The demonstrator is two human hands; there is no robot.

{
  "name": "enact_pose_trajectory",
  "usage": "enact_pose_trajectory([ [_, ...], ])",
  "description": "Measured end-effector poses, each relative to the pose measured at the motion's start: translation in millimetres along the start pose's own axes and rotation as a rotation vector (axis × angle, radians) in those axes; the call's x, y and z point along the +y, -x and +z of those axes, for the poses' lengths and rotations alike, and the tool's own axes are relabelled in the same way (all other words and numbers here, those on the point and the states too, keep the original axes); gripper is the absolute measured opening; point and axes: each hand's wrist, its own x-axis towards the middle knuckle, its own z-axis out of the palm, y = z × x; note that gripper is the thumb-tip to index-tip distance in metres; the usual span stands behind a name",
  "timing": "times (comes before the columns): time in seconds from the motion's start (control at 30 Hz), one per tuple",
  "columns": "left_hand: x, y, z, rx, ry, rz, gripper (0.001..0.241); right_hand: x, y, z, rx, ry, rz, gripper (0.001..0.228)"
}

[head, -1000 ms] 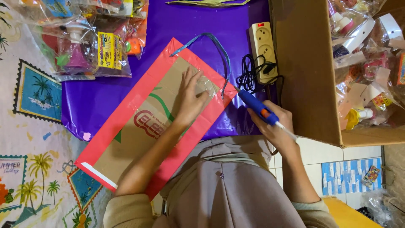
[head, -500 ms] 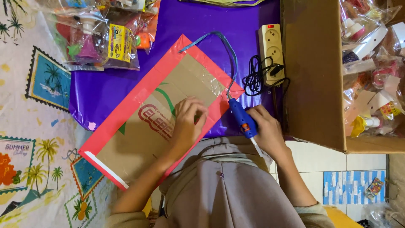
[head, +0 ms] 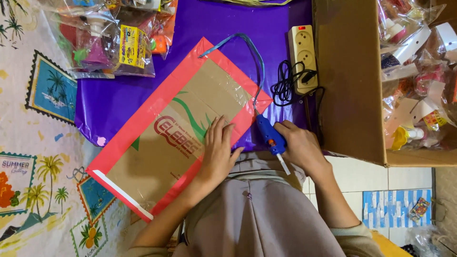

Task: Assembling a toy display board by gluing a string handle and paper backing to cardboard, then sorting toy packages.

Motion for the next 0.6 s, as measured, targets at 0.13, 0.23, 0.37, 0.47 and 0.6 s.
enact_pose_trajectory([
  [0.13,0,8,2,-0.07,-0.049,-0.039,0.086,-4,-1,-14,-0.056,-0.095,0.031,0.06],
  [0.23,-17,18,16,-0.094,-0.23,-0.01,0.1,-5,1,-25,-0.198,-0.169,0.132,0.078],
  [0.37,-27,31,22,-0.044,-0.395,-0.018,0.1,-12,13,-37,-0.157,-0.063,0.281,0.062],
  [0.47,-23,35,16,-0.036,-0.422,-0.012,0.097,-3,17,-30,-0.03,-0.038,0.266,0.053],
  [0.6,-16,37,5,-0.02,-0.443,0.016,0.088,-6,19,-29,0.194,-0.137,0.171,0.044],
])
